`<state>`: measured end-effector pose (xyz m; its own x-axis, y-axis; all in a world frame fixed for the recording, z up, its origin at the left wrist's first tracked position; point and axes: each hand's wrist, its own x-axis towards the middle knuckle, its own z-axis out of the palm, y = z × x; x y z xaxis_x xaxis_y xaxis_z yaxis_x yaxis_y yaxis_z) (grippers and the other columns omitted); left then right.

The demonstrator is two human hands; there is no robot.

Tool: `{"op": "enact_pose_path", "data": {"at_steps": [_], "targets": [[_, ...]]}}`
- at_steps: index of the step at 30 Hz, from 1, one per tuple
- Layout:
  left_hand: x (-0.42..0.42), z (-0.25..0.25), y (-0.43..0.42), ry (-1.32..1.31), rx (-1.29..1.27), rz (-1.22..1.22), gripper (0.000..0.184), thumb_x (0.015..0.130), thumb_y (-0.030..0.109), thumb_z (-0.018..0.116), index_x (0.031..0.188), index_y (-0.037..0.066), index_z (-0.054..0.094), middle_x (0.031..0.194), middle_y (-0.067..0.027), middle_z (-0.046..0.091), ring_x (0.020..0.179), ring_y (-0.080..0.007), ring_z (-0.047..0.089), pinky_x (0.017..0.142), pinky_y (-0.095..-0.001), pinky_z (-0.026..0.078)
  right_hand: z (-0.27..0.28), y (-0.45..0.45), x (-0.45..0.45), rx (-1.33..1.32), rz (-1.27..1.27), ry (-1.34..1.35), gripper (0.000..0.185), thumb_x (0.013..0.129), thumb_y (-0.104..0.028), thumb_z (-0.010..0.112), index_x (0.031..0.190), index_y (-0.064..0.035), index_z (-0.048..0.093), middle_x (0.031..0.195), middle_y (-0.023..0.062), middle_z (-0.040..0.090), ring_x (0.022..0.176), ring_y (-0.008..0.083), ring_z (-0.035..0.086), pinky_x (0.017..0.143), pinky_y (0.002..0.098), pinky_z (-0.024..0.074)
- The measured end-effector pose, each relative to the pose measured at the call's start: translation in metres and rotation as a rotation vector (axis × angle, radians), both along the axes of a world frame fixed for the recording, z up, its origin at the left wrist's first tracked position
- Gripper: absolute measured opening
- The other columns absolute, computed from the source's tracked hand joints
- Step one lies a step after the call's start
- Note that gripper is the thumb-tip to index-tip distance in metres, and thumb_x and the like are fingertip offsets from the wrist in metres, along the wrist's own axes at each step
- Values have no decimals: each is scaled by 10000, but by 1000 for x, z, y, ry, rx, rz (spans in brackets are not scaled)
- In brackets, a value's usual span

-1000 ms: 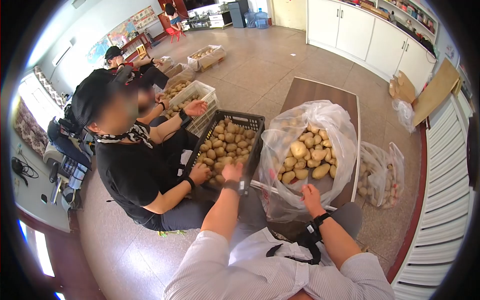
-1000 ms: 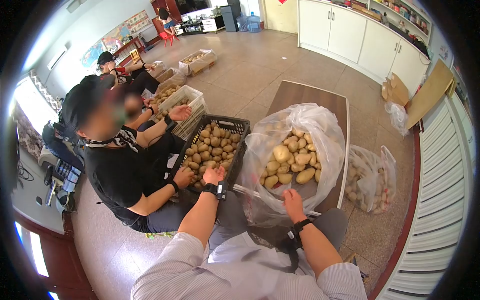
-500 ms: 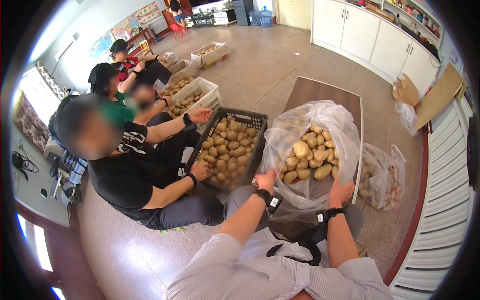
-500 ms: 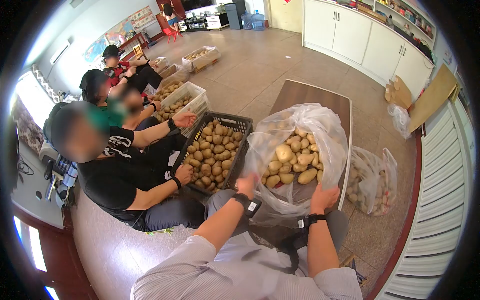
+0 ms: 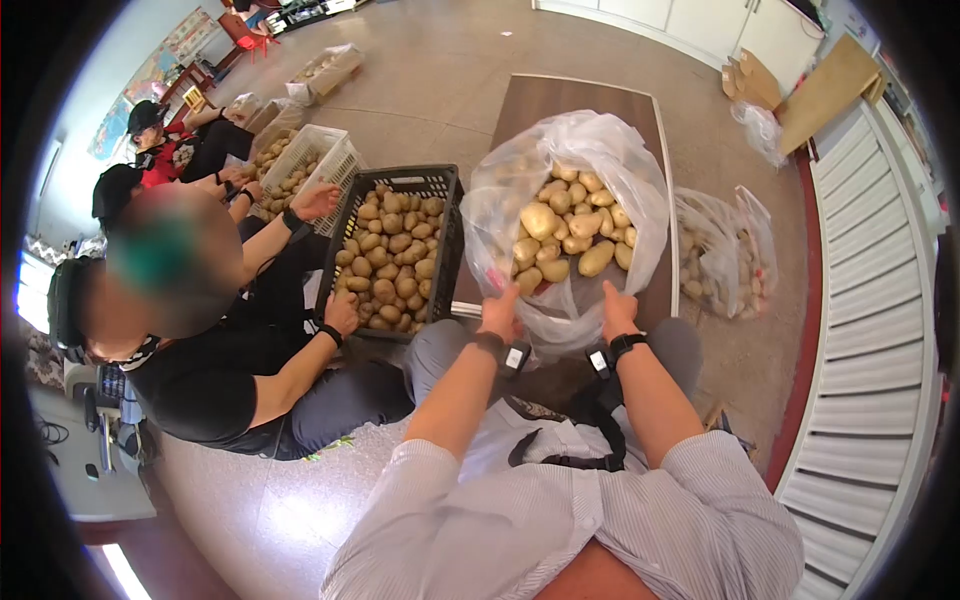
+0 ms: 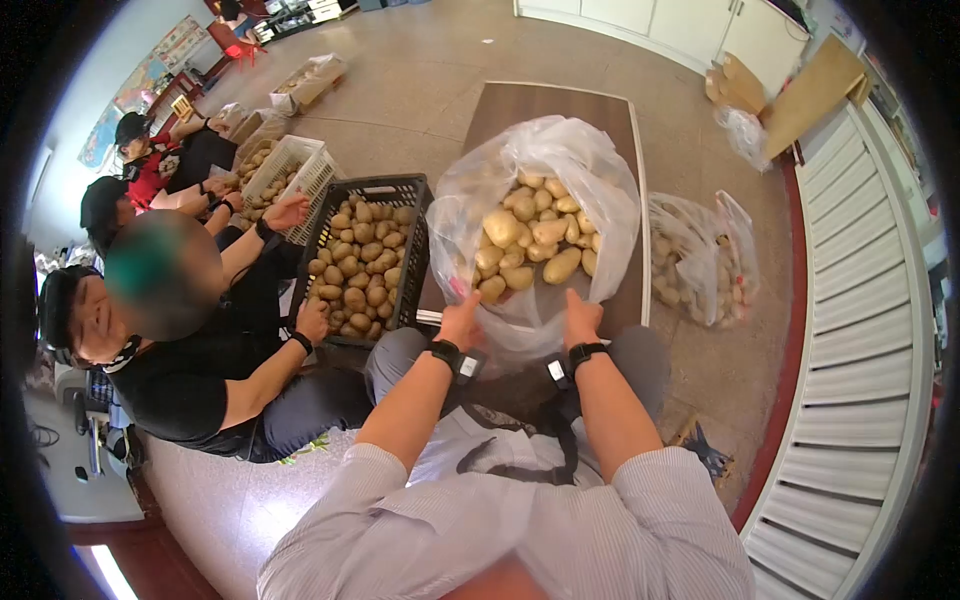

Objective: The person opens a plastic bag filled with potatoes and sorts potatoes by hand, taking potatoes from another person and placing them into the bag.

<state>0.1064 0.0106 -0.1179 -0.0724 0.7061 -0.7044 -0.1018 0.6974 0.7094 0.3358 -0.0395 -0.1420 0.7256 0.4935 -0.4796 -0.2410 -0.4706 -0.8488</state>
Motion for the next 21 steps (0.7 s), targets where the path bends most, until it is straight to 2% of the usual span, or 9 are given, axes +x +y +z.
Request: {"op": "enact_pose_path", "data": {"at_steps": [1,2,4,5,6,7,9,12,21], "targets": [[-1,-3,3,-17,32,-29,512,784,438,758,951,1,551,591,-46,455,448,-183,419,397,-377,343,-19,3,7,-18,-33,-4,518,748,-288,806,1016,114,618,936,177,664,796,235,590,749,421,491],[-5,-31,4,3,282,-122,517,779,441,765,945,-3,556,597,-45,460,460,-187,431,407,-376,352,-37,7,8,-24,-55,-4,467,748,-274,807,959,108,640,882,152,670,743,225,574,718,423,488],[-3,-29,4,-1,202,-72,458,777,410,766,912,9,588,597,-37,470,457,-177,435,406,-369,343,-2,-2,-4,83,-27,40,468,753,-251,802,999,111,634,964,154,671,810,226,595,769,409,495],[-2,-28,4,-3,162,-45,429,776,394,767,895,15,604,597,-33,475,456,-171,438,406,-365,339,-11,-1,-6,139,-28,-84,495,760,-234,794,1062,116,618,1065,177,656,911,232,610,832,402,497],[-3,-17,1,-78,112,-15,415,777,368,764,940,21,606,601,-35,481,469,-165,445,412,-357,341,-50,6,6,213,-18,-12,565,763,-226,792,1139,136,576,1161,203,625,1003,252,607,886,396,491],[0,10,-6,-36,77,12,440,833,345,730,1002,-19,549,712,-79,488,484,-189,431,409,-362,351,-44,3,6,142,35,-27,618,770,-229,787,1180,161,537,1188,231,610,1036,283,606,903,399,484],[-1,-2,-3,-65,44,-5,362,820,307,739,933,29,537,619,-40,447,422,-161,380,374,-340,286,-59,9,9,32,16,-128,664,771,-256,788,1204,157,499,1217,299,578,1112,376,593,953,422,470],[-2,-13,-3,-81,30,-40,356,826,294,734,949,27,533,616,-38,445,424,-160,387,366,-341,288,-24,1,-7,-22,-1,-165,685,767,-273,788,1217,146,487,1239,311,563,1143,403,578,966,443,472],[-3,-2,-13,-11,49,-143,330,813,272,727,956,11,585,660,-56,504,494,-174,477,398,-327,347,-5,-4,-7,-301,-36,-286,730,738,-301,804,1241,121,484,1266,314,533,1171,431,546,984,466,473]]}}
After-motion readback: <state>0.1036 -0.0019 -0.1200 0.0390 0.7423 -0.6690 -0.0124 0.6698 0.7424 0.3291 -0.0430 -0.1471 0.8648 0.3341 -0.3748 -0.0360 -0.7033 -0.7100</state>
